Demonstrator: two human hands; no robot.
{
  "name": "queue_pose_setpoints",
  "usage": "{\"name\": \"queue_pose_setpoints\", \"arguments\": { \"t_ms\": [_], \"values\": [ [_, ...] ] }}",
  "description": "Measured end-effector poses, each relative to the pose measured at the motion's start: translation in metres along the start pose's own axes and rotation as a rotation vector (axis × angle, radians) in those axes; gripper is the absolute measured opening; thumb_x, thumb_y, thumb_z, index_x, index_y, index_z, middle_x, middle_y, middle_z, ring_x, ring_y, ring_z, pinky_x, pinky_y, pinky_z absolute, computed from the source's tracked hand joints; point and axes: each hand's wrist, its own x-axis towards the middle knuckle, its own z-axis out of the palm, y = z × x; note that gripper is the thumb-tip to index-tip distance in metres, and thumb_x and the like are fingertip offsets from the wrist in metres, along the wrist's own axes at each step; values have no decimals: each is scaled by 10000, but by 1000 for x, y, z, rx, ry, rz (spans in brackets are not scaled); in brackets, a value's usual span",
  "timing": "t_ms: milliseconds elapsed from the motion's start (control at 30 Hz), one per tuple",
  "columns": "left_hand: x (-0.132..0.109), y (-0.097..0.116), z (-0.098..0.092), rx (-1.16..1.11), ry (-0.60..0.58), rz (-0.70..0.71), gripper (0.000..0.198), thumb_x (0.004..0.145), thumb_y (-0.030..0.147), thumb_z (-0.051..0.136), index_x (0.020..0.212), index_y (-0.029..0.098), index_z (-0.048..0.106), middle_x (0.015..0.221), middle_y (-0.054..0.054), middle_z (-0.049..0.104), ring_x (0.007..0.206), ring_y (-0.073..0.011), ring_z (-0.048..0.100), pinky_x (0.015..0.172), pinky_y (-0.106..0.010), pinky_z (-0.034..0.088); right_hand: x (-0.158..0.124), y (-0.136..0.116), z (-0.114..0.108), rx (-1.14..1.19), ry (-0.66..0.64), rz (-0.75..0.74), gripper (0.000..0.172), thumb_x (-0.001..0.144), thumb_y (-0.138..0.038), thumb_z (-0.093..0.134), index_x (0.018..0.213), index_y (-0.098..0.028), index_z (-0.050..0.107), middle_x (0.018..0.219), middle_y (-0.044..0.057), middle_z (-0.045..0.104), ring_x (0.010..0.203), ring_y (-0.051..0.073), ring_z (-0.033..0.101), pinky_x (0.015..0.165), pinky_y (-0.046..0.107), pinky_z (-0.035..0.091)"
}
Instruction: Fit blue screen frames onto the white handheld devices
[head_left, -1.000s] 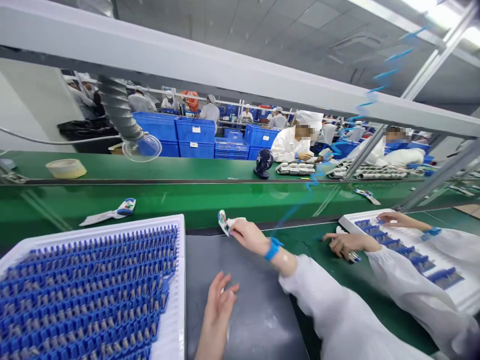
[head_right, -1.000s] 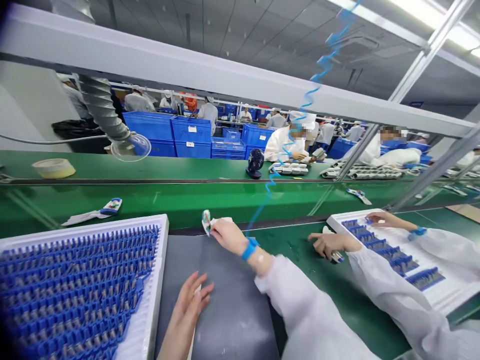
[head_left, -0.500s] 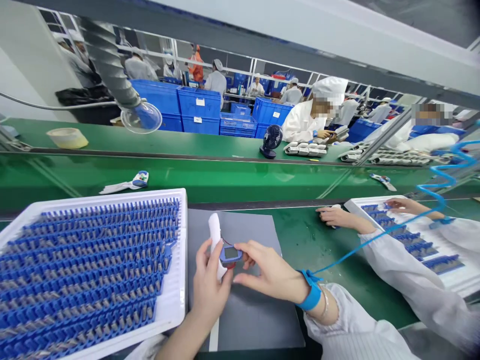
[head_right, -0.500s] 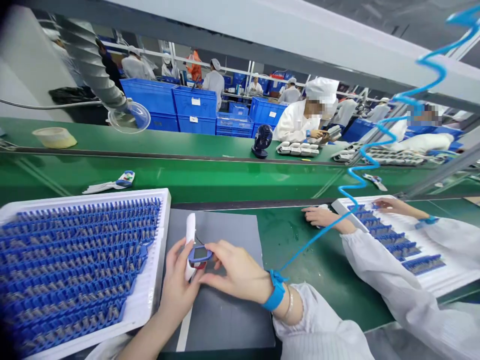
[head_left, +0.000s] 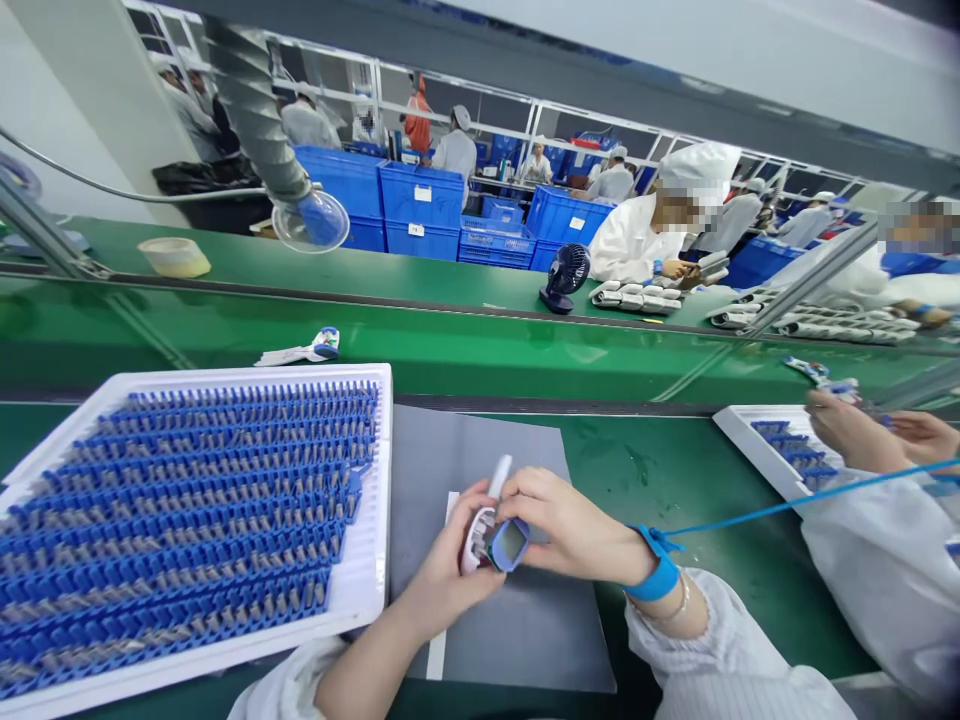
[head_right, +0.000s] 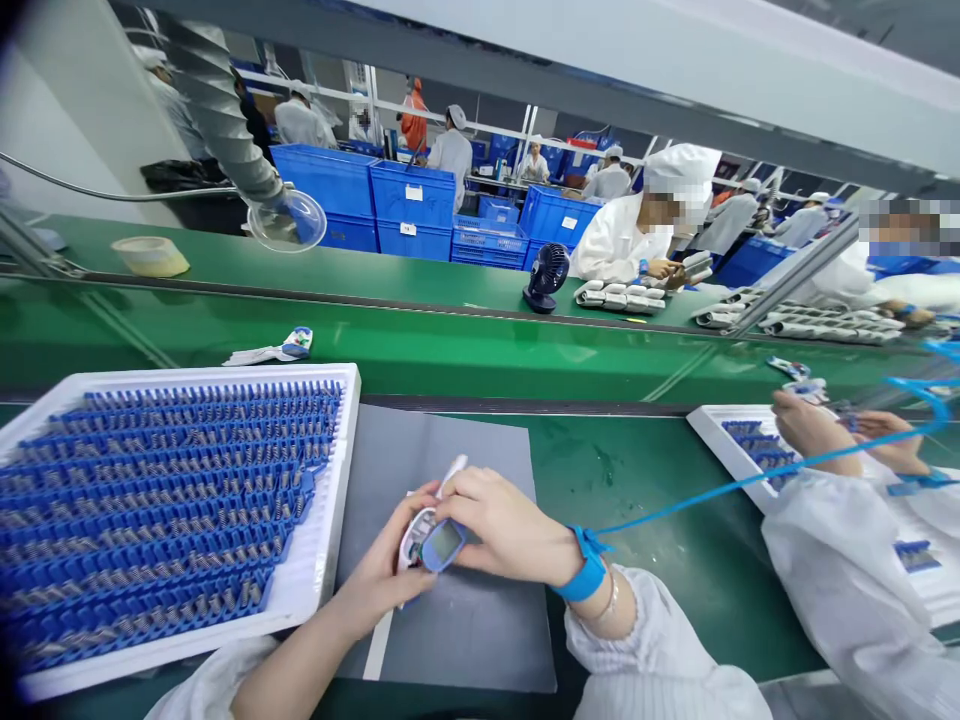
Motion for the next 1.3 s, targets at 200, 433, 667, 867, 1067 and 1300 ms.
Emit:
{"name": "queue_pose_setpoints", "arguments": {
  "t_ms": [200,433,667,867,1067,1300],
  "values": [
    [-7,5,6,-659,-343,-292,692,534,440,796,1114,174,529,913,-70,633,814,-221,648,593,-220,491,-3,-8,2,46,31,-110,170,836,-305,600,939,-180,552,956,63,503,894,178,465,774,315,422],
    [-4,5,10,-707,-174,-274,598,556,444,789,1045,176,572,703,-3,625,591,-108,607,526,-176,483,-11,-8,8,-123,234,-238,206,892,-268,536,1081,-191,506,958,68,540,893,182,487,749,344,413],
    [-4,8,8,-624,-179,-297,636,559,459,779,1071,155,557,742,-30,635,696,-151,627,528,-173,457,-12,-11,6,-130,204,-204,175,891,-258,534,1042,-169,525,927,72,557,881,185,493,733,334,420],
    [-4,8,9,-602,-164,-307,629,551,462,779,1059,156,569,748,-31,631,676,-146,615,525,-183,451,-13,-8,9,-119,217,-220,176,897,-263,528,1046,-170,524,908,67,573,865,177,506,734,327,422],
    [-4,5,8,-549,-149,-303,616,553,471,772,1062,180,583,790,-22,610,661,-122,580,535,-186,456,-17,-4,5,-80,178,-198,225,878,-359,558,1016,-183,530,907,62,578,876,180,521,744,329,420],
    [-2,6,8,-391,-123,-322,567,611,438,733,1091,188,562,856,-41,609,762,-164,618,553,-187,433,-6,-10,-15,-291,48,-219,166,900,-149,451,1027,-165,557,920,62,587,863,174,505,743,345,384]
  ]
}}
